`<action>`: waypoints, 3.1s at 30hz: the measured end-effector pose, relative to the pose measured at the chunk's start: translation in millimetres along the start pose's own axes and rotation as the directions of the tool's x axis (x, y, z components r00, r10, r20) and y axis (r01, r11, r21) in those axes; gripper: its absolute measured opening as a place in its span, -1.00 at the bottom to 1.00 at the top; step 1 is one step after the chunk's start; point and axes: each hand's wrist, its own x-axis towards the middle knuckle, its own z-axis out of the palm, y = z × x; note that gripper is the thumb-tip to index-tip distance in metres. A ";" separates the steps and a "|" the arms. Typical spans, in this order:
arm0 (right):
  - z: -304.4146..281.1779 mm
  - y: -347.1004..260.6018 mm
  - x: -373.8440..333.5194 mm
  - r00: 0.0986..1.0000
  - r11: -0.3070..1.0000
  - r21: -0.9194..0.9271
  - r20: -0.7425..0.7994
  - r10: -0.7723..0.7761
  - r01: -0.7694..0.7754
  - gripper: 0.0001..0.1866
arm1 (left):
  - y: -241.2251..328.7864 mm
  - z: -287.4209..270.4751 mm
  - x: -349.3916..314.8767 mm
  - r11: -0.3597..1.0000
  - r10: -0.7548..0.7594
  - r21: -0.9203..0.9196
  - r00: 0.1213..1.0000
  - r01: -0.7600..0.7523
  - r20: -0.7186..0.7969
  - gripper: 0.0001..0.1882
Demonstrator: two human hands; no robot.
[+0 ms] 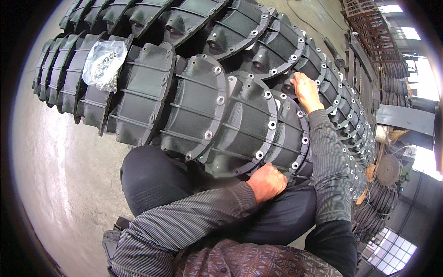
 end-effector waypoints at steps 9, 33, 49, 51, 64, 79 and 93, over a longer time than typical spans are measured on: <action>17.6 -6.4 -1.3 0.993 0.968 -0.227 -0.082 0.090 -0.107 -0.62 | 3.4 1.7 -2.0 0.993 -0.011 0.114 0.999 0.006 0.040 -0.86; -78.2 -440.3 234.2 0.817 0.604 0.553 -0.347 -0.460 0.574 -0.81 | 23.8 8.2 8.0 0.998 -0.009 0.070 0.999 0.005 0.045 -0.81; -46.7 -472.4 226.6 0.854 0.732 0.452 -0.367 -0.369 0.510 -0.82 | 14.9 4.6 -13.2 0.991 0.112 -0.067 0.993 -0.114 -0.035 -0.74; -66.6 -441.2 206.7 0.823 0.626 0.559 -0.500 -0.269 0.544 -0.84 | 7.1 -4.5 -13.8 0.984 0.101 -0.131 0.981 -0.124 -0.166 -0.73; -112.3 -4.0 -97.6 0.740 0.417 0.762 0.119 0.661 -0.495 -0.78 | -0.9 -51.9 6.8 0.985 0.115 0.111 0.982 -0.133 0.152 -0.91; -2.9 97.8 -130.5 0.838 0.753 0.494 -0.083 0.539 -0.435 -0.85 | -2.5 -25.4 19.3 0.999 0.049 -0.014 0.969 -0.047 0.243 -0.87; -3.2 96.0 -120.5 0.979 0.984 0.108 -0.135 0.153 -0.139 -0.96 | -5.2 -21.6 12.5 1.000 0.022 -0.019 0.979 -0.019 0.204 -0.82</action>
